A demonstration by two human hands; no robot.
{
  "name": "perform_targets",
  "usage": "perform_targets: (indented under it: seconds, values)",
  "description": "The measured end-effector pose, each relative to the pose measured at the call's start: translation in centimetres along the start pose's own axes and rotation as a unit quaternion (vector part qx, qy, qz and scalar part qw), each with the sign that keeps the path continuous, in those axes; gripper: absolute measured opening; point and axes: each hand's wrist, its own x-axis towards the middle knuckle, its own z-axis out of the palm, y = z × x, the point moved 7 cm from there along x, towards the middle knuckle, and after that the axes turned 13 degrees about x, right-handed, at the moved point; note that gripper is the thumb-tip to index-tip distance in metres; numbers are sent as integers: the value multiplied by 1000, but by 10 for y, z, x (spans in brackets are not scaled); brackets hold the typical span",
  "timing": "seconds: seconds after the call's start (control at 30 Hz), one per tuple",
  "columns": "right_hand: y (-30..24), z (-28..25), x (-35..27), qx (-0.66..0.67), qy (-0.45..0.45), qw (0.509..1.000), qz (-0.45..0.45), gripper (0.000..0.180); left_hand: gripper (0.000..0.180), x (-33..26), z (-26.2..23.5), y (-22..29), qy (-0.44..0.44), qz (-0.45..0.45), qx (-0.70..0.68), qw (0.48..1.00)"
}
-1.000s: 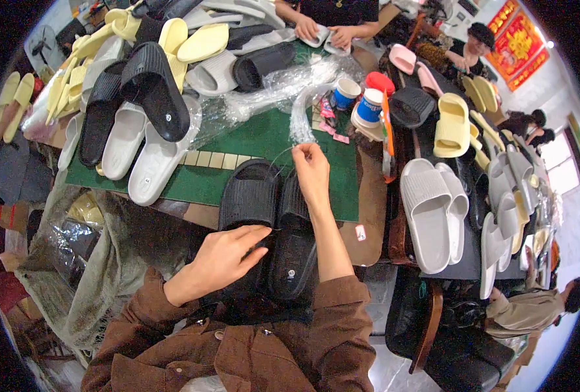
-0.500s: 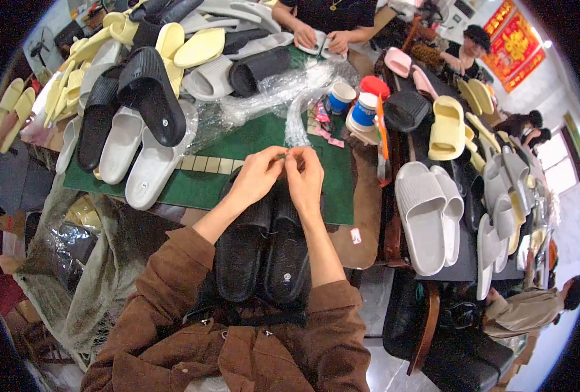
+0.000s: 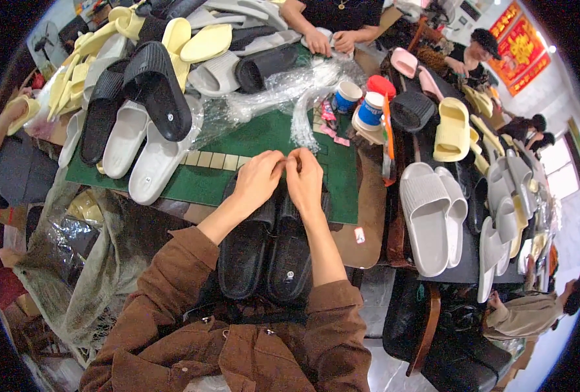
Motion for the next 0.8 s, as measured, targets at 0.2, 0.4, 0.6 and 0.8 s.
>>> perform_targets:
  seconds: [0.2, 0.4, 0.6, 0.8]
  values:
    - [-4, 6, -2, -15, -13, 1000, -2, 11, 11, -1, -2, -8, 30, -11, -6, 999]
    - [-4, 4, -3, -33, -16, 999, -22, 9, 11, 1, -1, -13, 42, -31, -73, 996]
    - [-7, 7, -5, -45, -26, 998, -34, 8, 9, 3, -4, -20, 51, -64, -134, 988]
    - [-8, 11, -4, -72, -48, 995, -41, 7, 9, 3, -9, -18, 76, -60, -160, 982]
